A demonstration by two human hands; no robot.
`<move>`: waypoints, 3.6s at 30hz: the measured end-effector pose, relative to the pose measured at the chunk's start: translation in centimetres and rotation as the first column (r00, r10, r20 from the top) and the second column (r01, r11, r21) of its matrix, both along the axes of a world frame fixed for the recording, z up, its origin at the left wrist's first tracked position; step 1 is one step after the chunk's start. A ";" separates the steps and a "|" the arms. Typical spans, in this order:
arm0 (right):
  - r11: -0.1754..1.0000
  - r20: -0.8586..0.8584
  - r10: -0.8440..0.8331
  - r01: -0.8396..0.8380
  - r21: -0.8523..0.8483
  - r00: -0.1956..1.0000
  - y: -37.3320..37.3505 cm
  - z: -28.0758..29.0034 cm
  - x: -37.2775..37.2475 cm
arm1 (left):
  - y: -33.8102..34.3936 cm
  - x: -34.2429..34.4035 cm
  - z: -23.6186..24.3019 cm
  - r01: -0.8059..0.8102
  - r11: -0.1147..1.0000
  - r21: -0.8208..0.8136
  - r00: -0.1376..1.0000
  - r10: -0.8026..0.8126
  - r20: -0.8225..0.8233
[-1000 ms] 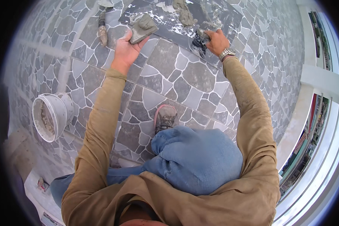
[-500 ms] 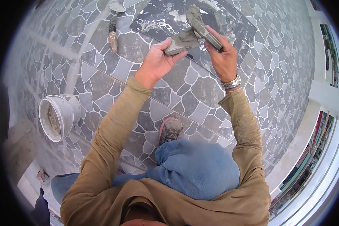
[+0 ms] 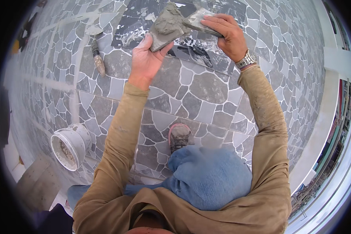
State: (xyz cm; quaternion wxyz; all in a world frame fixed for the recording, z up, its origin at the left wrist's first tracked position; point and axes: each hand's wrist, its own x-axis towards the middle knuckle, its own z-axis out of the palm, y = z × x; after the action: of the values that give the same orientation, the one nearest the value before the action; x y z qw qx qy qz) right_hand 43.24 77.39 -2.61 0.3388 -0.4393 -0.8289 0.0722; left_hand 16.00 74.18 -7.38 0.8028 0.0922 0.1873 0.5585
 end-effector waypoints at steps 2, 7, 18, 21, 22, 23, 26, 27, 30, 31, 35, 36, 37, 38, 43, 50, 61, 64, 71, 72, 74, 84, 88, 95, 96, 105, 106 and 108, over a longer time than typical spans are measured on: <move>0.992 -0.123 -0.093 0.082 -0.093 0.988 0.1 -0.2 1.3 | 0.6 -0.3 0.8 -0.030 0.994 0.106 0.990 0.044 -0.131; 0.776 -0.822 -0.360 -0.348 -0.526 0.440 0.3 2.3 -0.6 | 0.7 -1.4 1.2 0.024 0.999 0.039 0.984 -0.016 -0.180; 0.668 -0.910 -0.415 -0.685 -0.290 -0.019 -0.4 1.1 -5.0 | -1.1 -1.2 0.0 0.190 0.982 -0.005 0.908 -0.174 0.381; 0.651 -0.908 -0.420 -0.699 -0.295 -0.007 -2.0 0.3 -6.7 | -1.3 -1.2 0.6 0.197 0.980 0.014 0.879 -0.183 0.440; 0.675 -0.923 -0.383 -0.674 -0.301 0.028 -2.2 -0.1 -6.5 | -1.5 -1.2 1.1 0.141 0.989 -0.050 0.936 -0.117 0.332; 0.675 -0.923 -0.383 -0.672 -0.304 0.032 -2.2 -1.1 -5.7 | -1.6 -1.2 1.6 0.077 0.991 -0.107 0.975 -0.053 0.215; 0.687 -0.883 -0.403 -0.558 -0.466 0.241 -1.8 -2.8 -3.4 | -0.6 -3.4 2.5 0.070 0.997 -0.024 0.951 -0.060 0.305; 0.697 -0.870 -0.450 -0.531 -0.482 0.200 -1.8 -2.5 -3.1 | -0.3 -3.7 2.9 0.068 0.997 -0.025 0.951 -0.057 0.304; 0.670 -0.840 -0.529 -0.546 -0.502 0.123 -1.6 -0.7 -2.1 | 0.2 -4.4 3.7 -0.013 0.997 0.078 0.997 0.018 -0.071; 0.637 -0.819 -0.567 -0.584 -0.503 0.086 -1.5 0.3 -2.1 | 0.0 -4.8 3.6 -0.036 0.994 0.101 0.982 0.054 -0.184; 0.497 -0.795 -0.563 -0.676 -0.544 0.225 -0.4 1.6 -0.4 | -0.2 -4.8 3.6 -0.032 0.982 0.188 0.919 0.103 -0.382; 0.546 -0.779 -0.583 -0.598 -0.587 0.232 -0.6 1.8 -1.4 | -0.1 -4.8 3.4 -0.032 0.982 0.188 0.917 0.104 -0.384; 0.545 -0.779 -0.583 -0.600 -0.585 0.230 -0.7 2.0 -1.8 | -0.1 -4.7 3.2 -0.031 0.978 0.206 0.902 0.116 -0.415; 0.527 -0.739 -0.619 -0.555 -0.643 0.267 -0.7 2.2 -2.1 | -0.1 -4.6 2.9 -0.029 0.974 0.223 0.886 0.129 -0.445; 0.511 -0.698 -0.621 -0.491 -0.706 0.357 -1.2 3.1 -3.1 | -0.8 -4.0 1.9 -0.014 0.966 0.256 0.855 0.145 -0.498; 0.512 -0.666 -0.606 -0.429 -0.745 0.434 -0.7 2.4 -3.3 | -1.4 -3.1 1.2 -0.031 0.950 0.310 0.817 0.203 -0.540; 0.633 -0.638 -0.619 -0.189 -0.751 0.459 2.5 -2.6 -1.7 | -2.9 -0.9 0.7 0.058 0.967 0.248 0.846 0.084 -0.526; 0.810 -0.683 -0.374 -0.139 -0.570 0.627 0.8 -0.8 -1.8 | -2.3 -2.4 1.5 0.028 0.993 0.112 0.934 0.014 -0.357; 0.973 -0.163 -0.070 0.104 0.205 0.984 -1.7 2.7 -5.1 | -0.8 -2.9 2.4 0.207 0.977 -0.046 0.972 -0.200 0.120; 0.971 -0.114 -0.060 0.085 0.225 0.992 -2.3 3.4 -5.8 | -0.6 -2.8 2.5 0.203 0.978 -0.043 0.972 -0.196 0.126; 0.936 -0.017 -0.052 0.055 0.347 0.998 -2.1 3.0 -5.4 | 0.3 -2.9 2.9 0.254 0.962 -0.097 0.929 -0.215 0.300; 0.915 0.310 -0.298 0.363 -0.176 0.903 5.2 -3.1 2.2 | 2.0 -8.0 6.1 -0.068 0.997 0.023 0.981 0.071 -0.180; 0.931 0.424 -0.200 0.307 -0.199 0.883 8.5 -7.8 3.5 | -1.0 -7.9 3.6 -0.026 0.998 -0.052 0.978 0.014 -0.210; 0.924 0.512 -0.034 0.222 -0.312 0.858 6.2 -8.8 0.2 | -3.9 -9.3 2.1 -0.030 0.997 -0.071 0.969 0.012 -0.246; 0.922 0.531 -0.008 0.212 -0.325 0.848 5.3 -8.6 0.0 | -4.0 -9.2 2.3 -0.041 0.997 -0.072 0.974 0.024 -0.224; 0.802 0.425 -0.026 0.272 -0.532 0.905 5.9 -6.0 2.2 | -4.4 -13.3 4.7 -0.041 0.999 -0.034 0.946 0.028 -0.323; 0.796 0.431 -0.024 0.278 -0.538 0.902 7.9 -5.7 3.3 | -4.0 -13.2 4.5 -0.021 1.000 -0.006 0.950 0.018 -0.312; 0.794 0.556 -0.119 0.415 -0.444 0.823 11.0 -5.6 4.6 | -2.7 -12.8 5.6 -0.025 0.999 -0.024 0.939 0.015 -0.344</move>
State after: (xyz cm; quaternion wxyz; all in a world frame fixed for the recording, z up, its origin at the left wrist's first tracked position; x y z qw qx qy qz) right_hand 47.80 88.38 -8.20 -0.0209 -0.6370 -0.7580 0.1390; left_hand 3.22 71.43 -1.81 0.7532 0.1750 0.3332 0.5395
